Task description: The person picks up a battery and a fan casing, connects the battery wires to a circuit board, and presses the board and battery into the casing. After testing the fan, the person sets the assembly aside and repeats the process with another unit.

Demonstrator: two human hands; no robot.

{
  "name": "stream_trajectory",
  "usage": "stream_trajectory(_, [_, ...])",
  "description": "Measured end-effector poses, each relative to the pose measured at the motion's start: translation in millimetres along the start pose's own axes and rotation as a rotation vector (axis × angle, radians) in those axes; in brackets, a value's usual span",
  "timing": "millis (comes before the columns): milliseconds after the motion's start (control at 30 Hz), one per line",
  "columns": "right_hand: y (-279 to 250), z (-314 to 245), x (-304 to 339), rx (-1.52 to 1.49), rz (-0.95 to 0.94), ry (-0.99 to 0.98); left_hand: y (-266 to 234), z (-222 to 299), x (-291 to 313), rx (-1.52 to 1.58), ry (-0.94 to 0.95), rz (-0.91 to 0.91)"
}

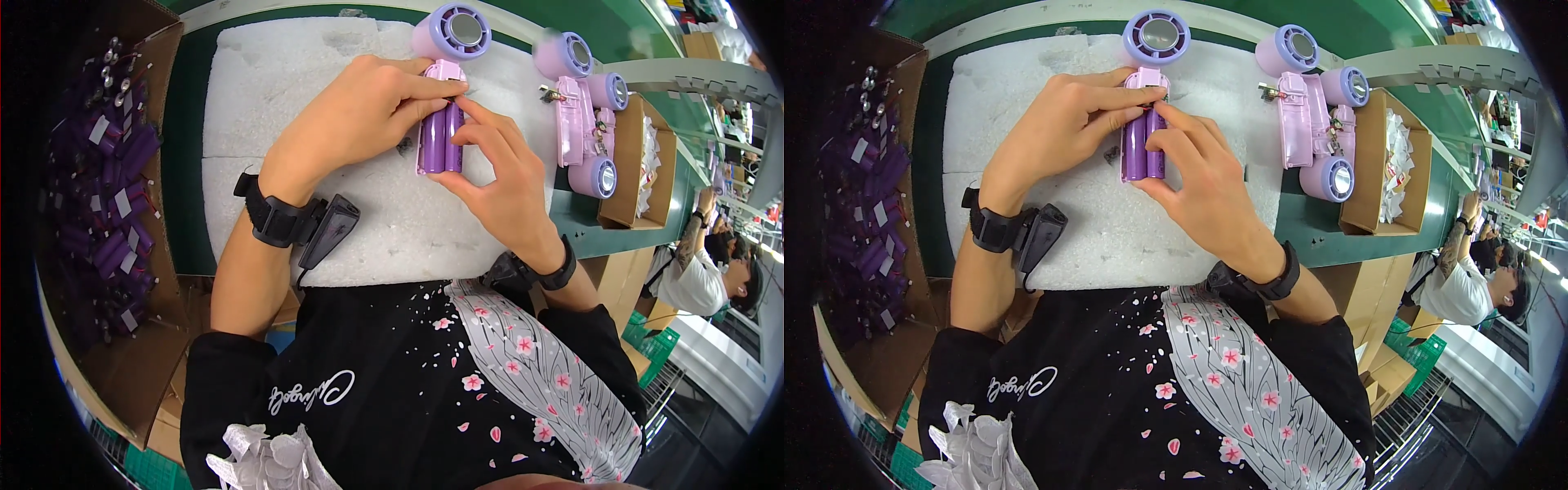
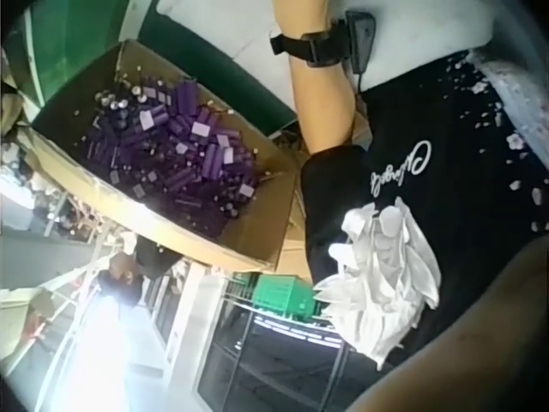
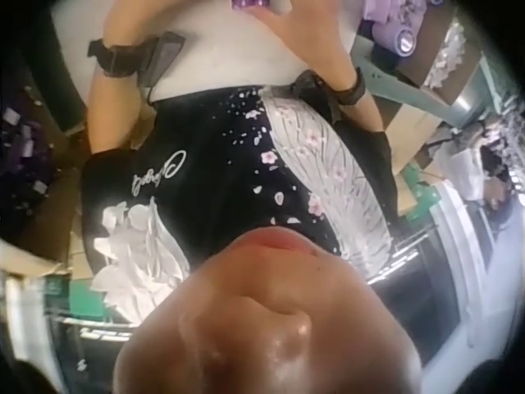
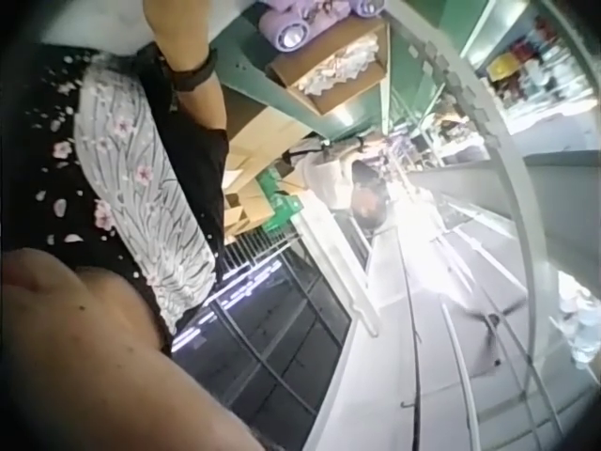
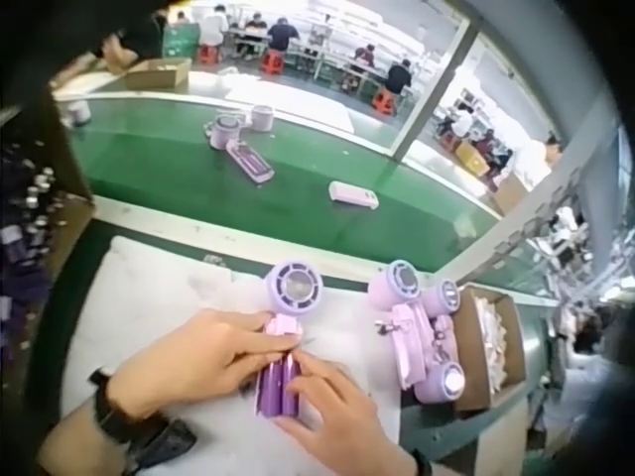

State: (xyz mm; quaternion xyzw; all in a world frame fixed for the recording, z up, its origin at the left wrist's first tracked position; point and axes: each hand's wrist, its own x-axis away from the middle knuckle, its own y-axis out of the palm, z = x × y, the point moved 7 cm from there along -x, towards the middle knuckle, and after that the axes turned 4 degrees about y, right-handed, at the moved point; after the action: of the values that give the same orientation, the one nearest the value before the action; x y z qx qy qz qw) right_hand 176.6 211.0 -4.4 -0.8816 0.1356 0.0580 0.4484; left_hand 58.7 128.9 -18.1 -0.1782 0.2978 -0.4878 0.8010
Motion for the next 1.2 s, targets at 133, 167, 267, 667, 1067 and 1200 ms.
stream_trajectory(133, [0.9,4.0,-0.2,-0.039,0.006,0.033,1.9,-4.4,0.9,0.087,-0.099,-0.048])
stream_trajectory(167, [1.3,4.7,-0.4,-0.051,0.009,0.028,3.5,-7.0,2.0,0.127,-0.137,-0.063])
stream_trajectory(267, [0.6,6.5,-4.0,-0.082,-0.005,0.021,7.5,-15.1,5.3,0.212,-0.194,-0.07])
stream_trajectory(667, [12.3,14.9,-16.9,-0.221,-0.156,0.013,13.0,-24.5,8.2,0.336,-0.335,-0.062])
stream_trajectory(1067, [1.3,19.5,-22.8,-0.207,-0.046,-0.08,16.1,-21.7,9.6,0.375,-0.356,-0.005])
stream_trajectory(1200, [2.4,16.5,-19.9,-0.073,-0.035,-0.155,18.8,-19.3,9.9,0.355,-0.366,-0.036])
